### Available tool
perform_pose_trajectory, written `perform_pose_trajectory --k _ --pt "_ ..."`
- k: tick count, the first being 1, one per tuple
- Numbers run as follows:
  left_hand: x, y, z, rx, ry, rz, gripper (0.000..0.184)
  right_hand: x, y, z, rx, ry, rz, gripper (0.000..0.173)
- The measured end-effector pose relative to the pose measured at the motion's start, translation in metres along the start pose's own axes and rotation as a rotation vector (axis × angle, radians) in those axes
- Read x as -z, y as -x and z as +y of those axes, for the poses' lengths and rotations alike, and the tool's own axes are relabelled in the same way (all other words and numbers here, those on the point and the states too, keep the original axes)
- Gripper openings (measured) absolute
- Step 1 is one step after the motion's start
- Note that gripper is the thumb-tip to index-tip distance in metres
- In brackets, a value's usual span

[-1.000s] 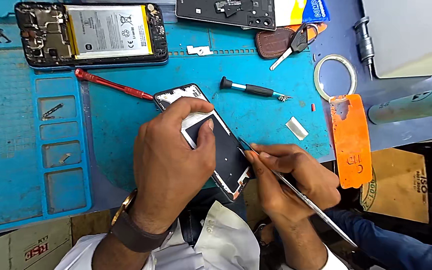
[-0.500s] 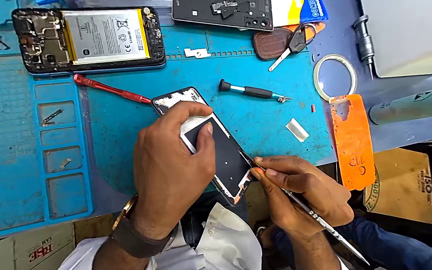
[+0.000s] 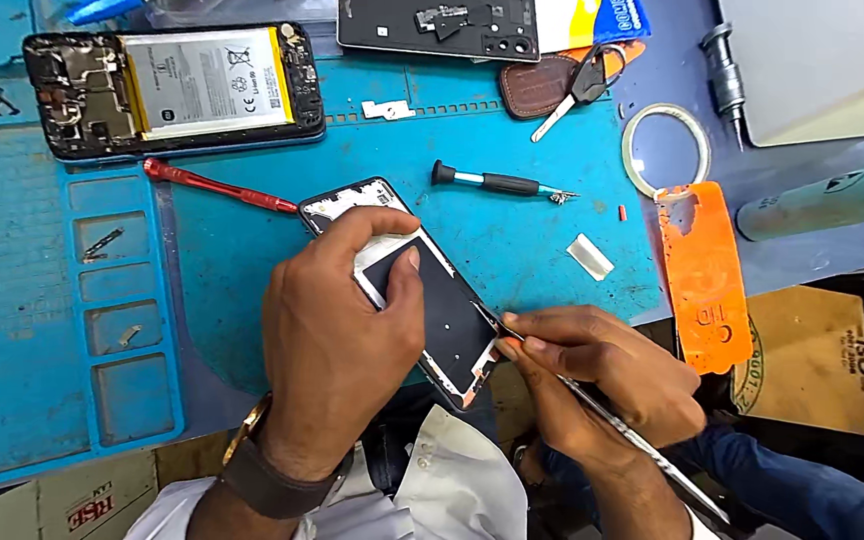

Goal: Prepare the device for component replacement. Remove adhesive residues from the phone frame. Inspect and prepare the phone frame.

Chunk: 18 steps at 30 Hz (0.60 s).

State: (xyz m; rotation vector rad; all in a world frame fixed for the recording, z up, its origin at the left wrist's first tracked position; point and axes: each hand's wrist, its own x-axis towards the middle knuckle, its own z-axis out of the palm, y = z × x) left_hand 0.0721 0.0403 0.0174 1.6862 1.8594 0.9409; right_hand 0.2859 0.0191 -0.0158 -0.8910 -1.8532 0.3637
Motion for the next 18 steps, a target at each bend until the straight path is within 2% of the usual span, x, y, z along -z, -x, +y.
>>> perform_pose_trajectory --k 6,11,18 --pt "-0.001 -0.001 0.001 0.005 0.002 0.004 0.025 0.009 0.001 -0.003 -0.021 -0.046 -0.046 0.017" --pt "0.0 0.001 -0.001 -0.008 0.006 -0.003 0.024 -0.002 -0.005 0.001 -0.003 -0.058 -0.014 0.014" --pt "0.0 0.0 -0.001 -0.006 -0.019 0.0 0.025 0.001 -0.002 -0.003 -0.03 -0.061 -0.004 0.018"
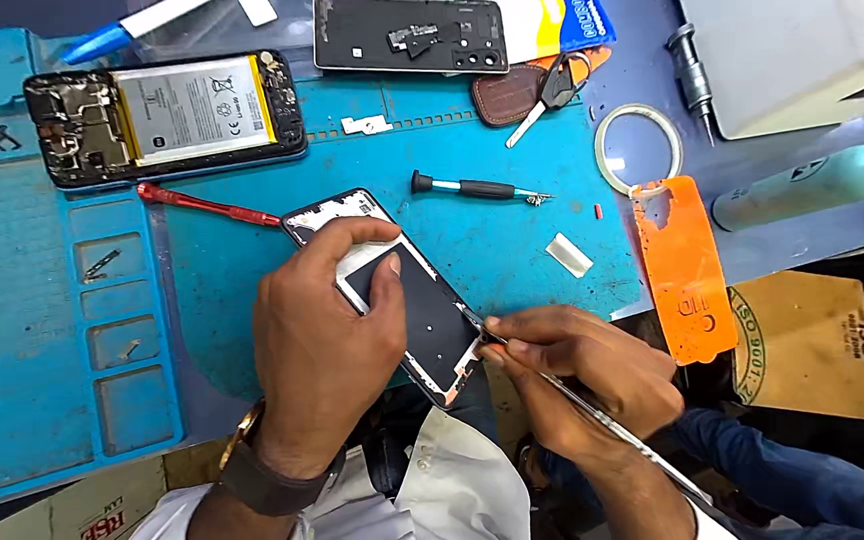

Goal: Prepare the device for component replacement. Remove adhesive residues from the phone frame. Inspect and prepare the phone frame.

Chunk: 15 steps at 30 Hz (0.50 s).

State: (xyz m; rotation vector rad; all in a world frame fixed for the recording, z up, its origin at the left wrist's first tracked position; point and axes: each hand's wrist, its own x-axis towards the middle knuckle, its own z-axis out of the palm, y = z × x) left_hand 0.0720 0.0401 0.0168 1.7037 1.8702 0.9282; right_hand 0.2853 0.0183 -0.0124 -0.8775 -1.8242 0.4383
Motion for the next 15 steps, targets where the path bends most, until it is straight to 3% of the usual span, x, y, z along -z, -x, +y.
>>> perform_pose_trajectory --k 15 --pt "0.0 0.0 -0.001 -0.009 0.034 0.002 0.024 -0.004 -0.003 0.001 0.012 -0.024 0.021 0.016"
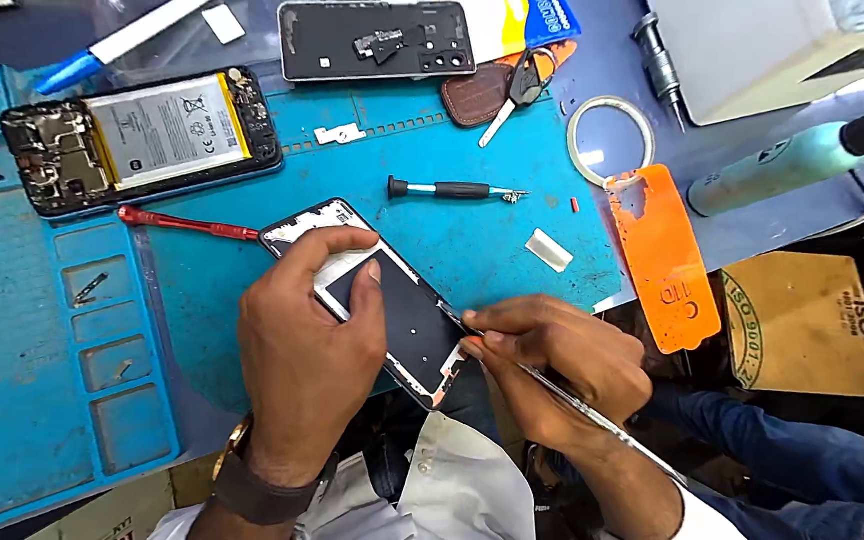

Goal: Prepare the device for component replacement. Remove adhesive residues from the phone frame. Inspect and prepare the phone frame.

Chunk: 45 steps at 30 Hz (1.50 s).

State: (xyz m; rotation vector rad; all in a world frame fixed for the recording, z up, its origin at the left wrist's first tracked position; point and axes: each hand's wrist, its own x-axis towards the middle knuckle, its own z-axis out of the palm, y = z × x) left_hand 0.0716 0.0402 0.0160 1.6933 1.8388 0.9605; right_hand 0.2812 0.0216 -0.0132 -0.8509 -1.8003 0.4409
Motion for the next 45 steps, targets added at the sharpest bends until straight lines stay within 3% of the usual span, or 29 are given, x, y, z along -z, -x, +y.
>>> perform_pose_trajectory --k 45 --pt "-0.001 0.001 -0.002 -0.006 -0.008 -0.009 0.024 -0.009 -0.011 0.005 0.026 0.093 -0.018 0.015"
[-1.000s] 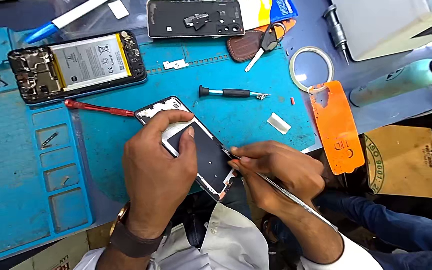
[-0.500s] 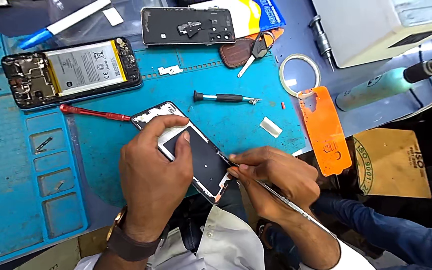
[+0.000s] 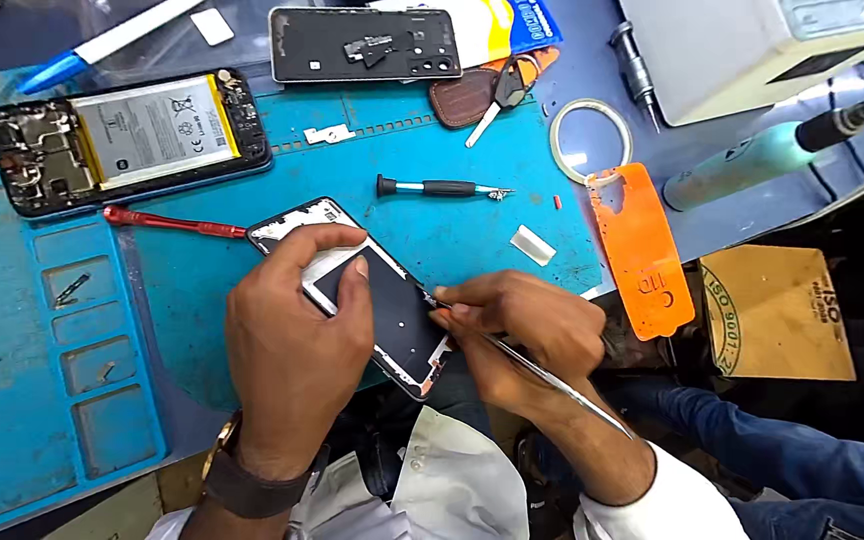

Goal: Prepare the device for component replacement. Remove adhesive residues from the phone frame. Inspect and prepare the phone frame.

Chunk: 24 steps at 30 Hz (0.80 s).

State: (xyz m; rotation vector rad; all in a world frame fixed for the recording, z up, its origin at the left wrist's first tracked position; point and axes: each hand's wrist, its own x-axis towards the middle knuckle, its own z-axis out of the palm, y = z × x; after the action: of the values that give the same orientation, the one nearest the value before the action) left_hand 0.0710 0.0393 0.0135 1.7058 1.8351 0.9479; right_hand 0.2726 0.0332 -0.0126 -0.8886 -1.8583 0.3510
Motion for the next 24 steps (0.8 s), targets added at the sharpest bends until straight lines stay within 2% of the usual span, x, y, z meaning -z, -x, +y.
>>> perform_pose_trajectory --k 6,11,17,24 --pt "-0.001 0.0 0.0 0.009 -0.009 0.021 0.026 0.01 0.007 -0.004 -0.005 -0.026 -0.031 0.014" --pt "0.0 0.0 -0.001 -0.007 -0.001 0.0 0.025 -0.005 -0.004 0.0 0.002 0.01 0.008 0.016" --pt "-0.001 0.0 0.0 0.005 -0.015 0.023 0.026 0.011 0.006 -0.006 -0.018 -0.033 -0.025 0.014" --pt "0.0 0.0 -0.001 0.003 -0.003 0.008 0.025 -0.002 -0.005 -0.003 -0.008 0.013 -0.024 0.015"
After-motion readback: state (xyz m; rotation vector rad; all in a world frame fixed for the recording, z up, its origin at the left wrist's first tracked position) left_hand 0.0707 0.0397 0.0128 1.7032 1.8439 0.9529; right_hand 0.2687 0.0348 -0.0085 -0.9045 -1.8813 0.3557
